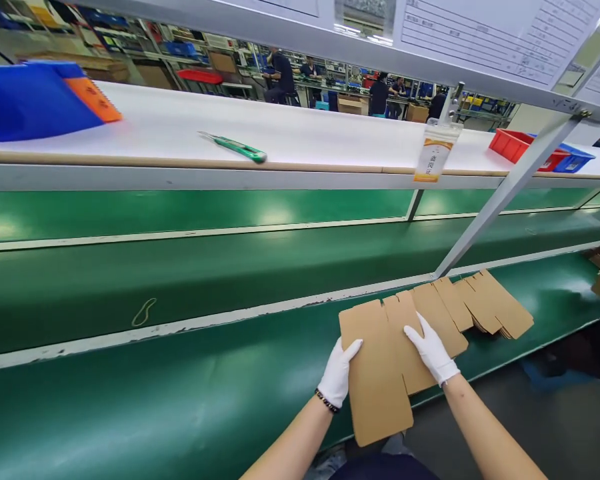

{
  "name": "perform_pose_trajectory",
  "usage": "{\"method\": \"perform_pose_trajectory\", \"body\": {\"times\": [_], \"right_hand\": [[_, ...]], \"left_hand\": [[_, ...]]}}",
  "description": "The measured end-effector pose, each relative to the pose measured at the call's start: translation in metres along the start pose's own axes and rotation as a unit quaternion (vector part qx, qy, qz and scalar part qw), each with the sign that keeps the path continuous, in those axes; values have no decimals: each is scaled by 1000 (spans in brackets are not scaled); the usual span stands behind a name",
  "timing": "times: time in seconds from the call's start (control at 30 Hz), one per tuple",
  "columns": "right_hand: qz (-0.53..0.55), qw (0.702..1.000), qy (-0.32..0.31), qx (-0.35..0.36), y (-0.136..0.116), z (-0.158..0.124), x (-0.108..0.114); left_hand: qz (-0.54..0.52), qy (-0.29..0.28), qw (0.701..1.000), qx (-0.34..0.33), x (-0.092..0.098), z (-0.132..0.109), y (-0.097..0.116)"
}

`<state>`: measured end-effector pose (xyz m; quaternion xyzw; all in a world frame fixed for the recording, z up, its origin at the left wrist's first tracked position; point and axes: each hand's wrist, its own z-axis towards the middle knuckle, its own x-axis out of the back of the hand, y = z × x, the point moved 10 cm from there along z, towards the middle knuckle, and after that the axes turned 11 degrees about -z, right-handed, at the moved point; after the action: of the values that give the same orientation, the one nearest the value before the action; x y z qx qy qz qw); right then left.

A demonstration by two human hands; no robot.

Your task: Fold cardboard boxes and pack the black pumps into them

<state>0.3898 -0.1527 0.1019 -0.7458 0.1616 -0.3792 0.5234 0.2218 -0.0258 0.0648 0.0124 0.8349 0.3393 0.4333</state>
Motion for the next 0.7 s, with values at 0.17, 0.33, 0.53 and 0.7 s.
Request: {"method": "perform_pose_trajectory", "body": {"times": [0.17,0.33,0.53,0.7], "right_hand": [[64,995,-75,0,21,11,-33],[-16,999,-34,4,57,41,20],[-92,986,127,-56,134,76,184],[-183,952,211,-127,187,104,314]], "left_hand": [[12,52,998,15,19,-2,16],[73,179,981,26,83,-17,68],[149,321,932,82,156,-18,79],[239,351,897,121,169,20,36]]}}
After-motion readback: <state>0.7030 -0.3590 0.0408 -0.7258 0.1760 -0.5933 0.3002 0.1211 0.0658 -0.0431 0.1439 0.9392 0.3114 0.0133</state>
